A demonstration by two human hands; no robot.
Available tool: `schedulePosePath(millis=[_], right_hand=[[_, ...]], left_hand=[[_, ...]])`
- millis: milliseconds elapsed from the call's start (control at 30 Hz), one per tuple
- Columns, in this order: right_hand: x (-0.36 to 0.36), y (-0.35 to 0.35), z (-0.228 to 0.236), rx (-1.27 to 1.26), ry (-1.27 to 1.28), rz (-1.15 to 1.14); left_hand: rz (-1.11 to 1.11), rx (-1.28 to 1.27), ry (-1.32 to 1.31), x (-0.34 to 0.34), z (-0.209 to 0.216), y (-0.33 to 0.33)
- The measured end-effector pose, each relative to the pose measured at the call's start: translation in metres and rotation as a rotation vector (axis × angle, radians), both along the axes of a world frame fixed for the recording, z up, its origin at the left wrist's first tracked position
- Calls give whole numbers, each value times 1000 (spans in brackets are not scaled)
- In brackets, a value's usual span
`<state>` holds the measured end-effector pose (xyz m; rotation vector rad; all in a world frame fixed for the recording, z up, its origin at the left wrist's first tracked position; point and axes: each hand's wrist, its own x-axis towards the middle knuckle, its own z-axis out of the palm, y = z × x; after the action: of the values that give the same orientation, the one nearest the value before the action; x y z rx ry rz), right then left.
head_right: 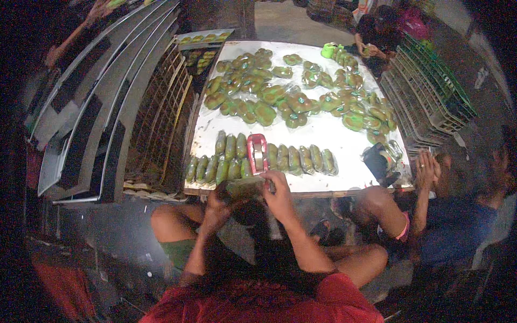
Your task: The person sits on the floor and wraps individual mangoes in plastic film using a handheld dispenser. They place each wrapped mango onto a white table where other wrapped mangoes are already arranged. Other workers are visible in the background performing similar tasks.
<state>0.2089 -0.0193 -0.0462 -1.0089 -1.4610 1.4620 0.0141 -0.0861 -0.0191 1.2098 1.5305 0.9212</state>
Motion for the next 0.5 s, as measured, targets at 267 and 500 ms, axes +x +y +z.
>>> schedulePosePath(millis=[267,500], right_hand=[[38,67,-12,33,263,-360],[219,190,-80,-153,-1027,-650]], left_hand=[[86,695,484,33,-19,3],[273,712,464,18,-30,17]])
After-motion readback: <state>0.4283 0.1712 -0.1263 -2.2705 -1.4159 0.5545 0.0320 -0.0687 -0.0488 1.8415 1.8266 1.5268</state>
